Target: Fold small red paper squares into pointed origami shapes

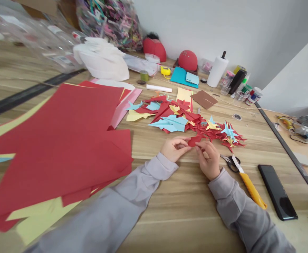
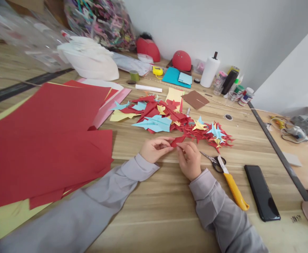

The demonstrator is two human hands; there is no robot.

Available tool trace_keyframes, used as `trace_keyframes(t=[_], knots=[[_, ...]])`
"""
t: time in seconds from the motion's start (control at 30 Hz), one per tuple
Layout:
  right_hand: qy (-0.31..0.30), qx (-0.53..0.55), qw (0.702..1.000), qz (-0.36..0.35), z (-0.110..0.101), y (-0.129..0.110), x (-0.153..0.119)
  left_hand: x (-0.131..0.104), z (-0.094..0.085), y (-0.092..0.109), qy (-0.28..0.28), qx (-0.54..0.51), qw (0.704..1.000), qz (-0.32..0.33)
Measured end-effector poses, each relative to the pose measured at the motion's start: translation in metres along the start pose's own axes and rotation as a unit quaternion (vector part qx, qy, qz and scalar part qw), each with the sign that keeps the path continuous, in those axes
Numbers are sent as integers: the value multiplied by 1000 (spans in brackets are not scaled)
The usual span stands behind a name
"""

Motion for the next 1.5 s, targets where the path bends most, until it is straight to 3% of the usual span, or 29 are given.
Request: trace_keyframes(t=[0.73, 1.03, 1.13, 1.27, 1.5], knots=[[-14, 1, 1000, 25, 0, 4, -4, -1, 3, 0, -5, -51, 997, -60], [-87, 15, 996, -6, 7, 0, -4, 10, -17, -15, 101, -119, 985, -66], [-122, -11, 992, -17, 11, 1, -4, 11, -19, -15, 96, -112, 987, -69], [-115, -27, 993, -7, 13, 5, -4, 8, -15, -9, 77, -80, 992, -63], [-136, -3, 989, -53, 17, 0, -2, 9, -12, -14, 76, -225, 967, -92]])
Point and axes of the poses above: each hand's wrist, its own x-axis towards the middle knuckle, its own z-axis out of the palm, y = z × x, the point moved 5 cm from there along x, towards the middle knuckle, and after that the axes turned 9 degrees about -z, right-handed, at the moved point
